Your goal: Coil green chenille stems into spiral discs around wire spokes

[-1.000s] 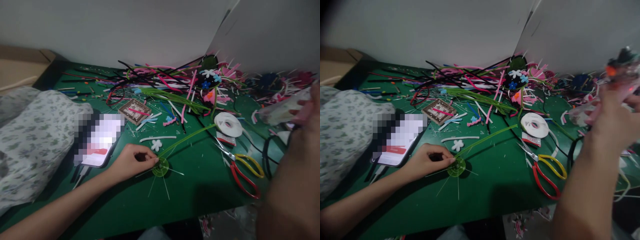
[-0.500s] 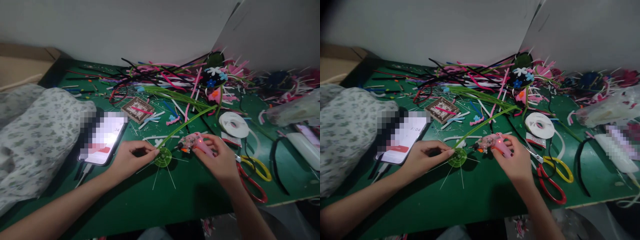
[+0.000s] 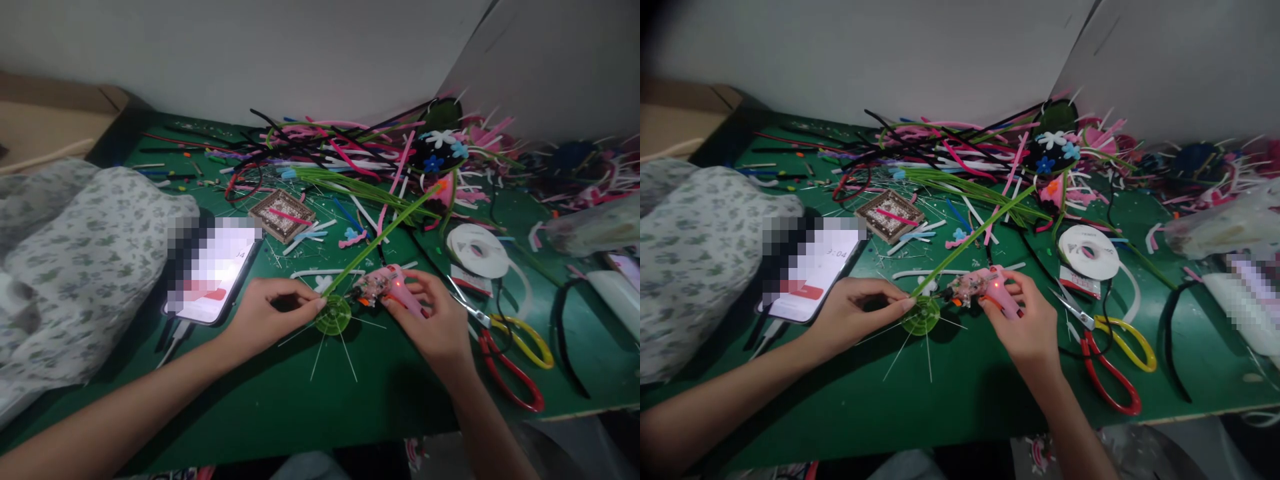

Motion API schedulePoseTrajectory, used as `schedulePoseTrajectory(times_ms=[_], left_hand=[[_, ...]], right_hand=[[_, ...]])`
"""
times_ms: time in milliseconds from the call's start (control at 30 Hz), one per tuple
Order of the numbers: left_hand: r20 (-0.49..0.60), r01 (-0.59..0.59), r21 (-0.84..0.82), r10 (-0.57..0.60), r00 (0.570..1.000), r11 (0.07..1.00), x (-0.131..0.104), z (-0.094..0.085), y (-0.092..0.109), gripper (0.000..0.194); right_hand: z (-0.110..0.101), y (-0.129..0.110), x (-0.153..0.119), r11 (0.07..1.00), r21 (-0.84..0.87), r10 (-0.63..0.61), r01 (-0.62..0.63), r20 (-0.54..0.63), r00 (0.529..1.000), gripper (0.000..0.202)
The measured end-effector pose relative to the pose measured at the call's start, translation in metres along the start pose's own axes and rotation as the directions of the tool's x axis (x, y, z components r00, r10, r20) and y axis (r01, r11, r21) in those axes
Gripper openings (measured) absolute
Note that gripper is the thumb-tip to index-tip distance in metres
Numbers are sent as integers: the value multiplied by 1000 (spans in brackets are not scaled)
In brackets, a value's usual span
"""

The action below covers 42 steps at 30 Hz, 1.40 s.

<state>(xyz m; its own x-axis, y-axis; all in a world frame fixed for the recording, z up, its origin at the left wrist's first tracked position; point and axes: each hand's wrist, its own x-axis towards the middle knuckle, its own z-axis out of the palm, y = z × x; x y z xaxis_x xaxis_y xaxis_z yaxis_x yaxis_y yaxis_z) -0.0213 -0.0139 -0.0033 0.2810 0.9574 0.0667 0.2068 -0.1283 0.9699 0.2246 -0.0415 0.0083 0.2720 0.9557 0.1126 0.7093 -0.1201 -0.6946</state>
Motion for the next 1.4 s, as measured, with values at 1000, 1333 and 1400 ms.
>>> schedulePoseTrajectory(times_ms=[1000, 1333, 1400], left_hand=[[7, -38, 65, 37, 999, 997, 1, -1, 1, 9], [3, 3, 57, -4, 1000, 998, 1, -1, 2, 10], [10, 5, 56, -6, 1000, 998, 1, -1, 2, 9]], right_hand=[[2, 1, -2, 1000, 22, 0, 0, 4, 1000, 42], [2, 3, -2, 1000, 22, 1, -1, -1, 1000, 41], [2, 3, -2, 1000, 28, -2, 2, 2, 1000, 41]])
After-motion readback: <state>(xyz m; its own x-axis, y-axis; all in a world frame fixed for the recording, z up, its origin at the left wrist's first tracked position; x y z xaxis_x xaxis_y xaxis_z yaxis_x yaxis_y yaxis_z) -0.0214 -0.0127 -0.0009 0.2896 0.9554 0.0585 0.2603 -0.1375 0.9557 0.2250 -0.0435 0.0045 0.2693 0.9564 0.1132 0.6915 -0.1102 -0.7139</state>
